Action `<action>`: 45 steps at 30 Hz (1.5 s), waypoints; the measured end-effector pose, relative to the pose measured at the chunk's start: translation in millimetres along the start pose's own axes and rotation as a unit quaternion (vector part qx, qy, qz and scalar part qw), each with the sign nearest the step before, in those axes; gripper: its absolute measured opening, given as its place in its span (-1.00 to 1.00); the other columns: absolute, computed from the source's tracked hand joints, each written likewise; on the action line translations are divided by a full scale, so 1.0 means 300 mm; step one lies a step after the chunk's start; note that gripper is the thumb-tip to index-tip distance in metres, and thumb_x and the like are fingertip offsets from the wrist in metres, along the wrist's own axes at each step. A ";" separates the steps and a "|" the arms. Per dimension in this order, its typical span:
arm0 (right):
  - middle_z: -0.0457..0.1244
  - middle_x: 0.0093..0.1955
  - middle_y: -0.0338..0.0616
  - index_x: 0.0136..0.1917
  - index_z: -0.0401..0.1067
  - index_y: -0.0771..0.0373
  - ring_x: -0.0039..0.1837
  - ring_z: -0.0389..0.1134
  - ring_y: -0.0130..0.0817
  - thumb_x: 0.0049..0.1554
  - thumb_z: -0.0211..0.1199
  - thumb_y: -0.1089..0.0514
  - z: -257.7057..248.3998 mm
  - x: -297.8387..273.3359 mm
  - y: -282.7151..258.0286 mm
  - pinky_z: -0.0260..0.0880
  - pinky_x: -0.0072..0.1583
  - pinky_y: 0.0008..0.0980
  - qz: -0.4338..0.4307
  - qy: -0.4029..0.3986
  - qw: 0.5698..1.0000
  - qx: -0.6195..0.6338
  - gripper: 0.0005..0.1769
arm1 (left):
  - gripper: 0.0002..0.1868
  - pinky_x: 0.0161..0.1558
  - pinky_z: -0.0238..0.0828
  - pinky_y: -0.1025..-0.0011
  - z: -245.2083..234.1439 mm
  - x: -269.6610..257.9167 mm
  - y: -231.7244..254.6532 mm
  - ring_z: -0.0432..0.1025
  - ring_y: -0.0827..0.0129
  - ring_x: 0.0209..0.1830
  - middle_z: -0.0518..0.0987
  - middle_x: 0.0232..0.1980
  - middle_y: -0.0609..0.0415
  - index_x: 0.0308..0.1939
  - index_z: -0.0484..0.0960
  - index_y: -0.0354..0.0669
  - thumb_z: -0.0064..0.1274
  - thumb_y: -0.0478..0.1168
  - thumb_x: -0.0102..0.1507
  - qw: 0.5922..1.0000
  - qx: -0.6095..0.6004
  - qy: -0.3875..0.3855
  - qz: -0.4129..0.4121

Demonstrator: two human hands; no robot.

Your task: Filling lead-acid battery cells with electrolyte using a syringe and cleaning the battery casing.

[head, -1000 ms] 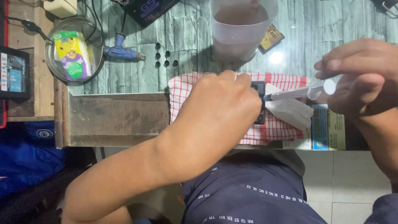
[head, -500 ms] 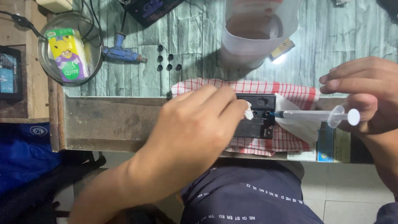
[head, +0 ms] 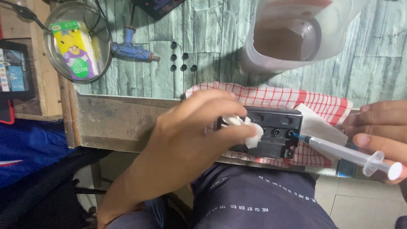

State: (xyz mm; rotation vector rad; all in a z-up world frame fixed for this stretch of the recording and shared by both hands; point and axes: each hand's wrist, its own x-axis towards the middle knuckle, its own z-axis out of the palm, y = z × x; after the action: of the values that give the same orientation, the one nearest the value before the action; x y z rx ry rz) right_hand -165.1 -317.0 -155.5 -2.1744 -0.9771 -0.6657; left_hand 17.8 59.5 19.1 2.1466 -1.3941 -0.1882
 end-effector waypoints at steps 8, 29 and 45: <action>0.37 -0.12 -0.11 -0.03 0.37 0.26 0.08 0.49 -0.01 0.30 -0.34 -0.20 -0.039 0.135 -0.044 0.56 0.17 0.05 0.122 -0.072 0.990 0.020 -0.40 | -0.78 -0.41 0.01 0.38 0.076 0.048 0.098 0.18 0.32 -0.34 0.26 -0.33 0.18 -0.40 0.36 0.05 -0.10 -0.42 0.23 0.971 0.202 -0.106 0.065; 0.36 -0.17 0.18 -0.06 0.46 0.40 -0.08 0.47 0.04 0.32 -0.19 0.00 -0.004 0.284 -0.008 0.50 0.00 -0.04 0.140 0.031 0.989 -0.019 -0.50 | -0.70 -0.49 0.37 0.01 0.119 0.160 0.068 0.46 0.03 -0.43 0.52 -0.43 0.07 -0.49 0.52 -0.03 0.18 -0.52 -0.12 0.973 0.110 -0.191 -0.066; 0.26 -0.39 0.17 -0.13 0.40 0.64 -0.30 0.33 0.01 0.55 -0.26 0.06 0.058 0.285 0.147 0.17 -0.22 -0.18 0.145 0.207 0.967 -0.033 -0.32 | -0.93 -0.17 0.46 0.48 0.009 0.005 -0.018 0.50 0.35 -0.21 0.56 -0.18 0.03 -0.08 0.51 -0.26 0.04 -0.43 0.38 0.978 -0.164 0.120 -0.048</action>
State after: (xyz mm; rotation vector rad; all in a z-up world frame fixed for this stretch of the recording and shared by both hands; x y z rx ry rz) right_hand -76.6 -287.8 -125.5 -2.0579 -0.4141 -0.9662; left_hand 21.7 58.7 14.3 1.8908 -1.0428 -0.1758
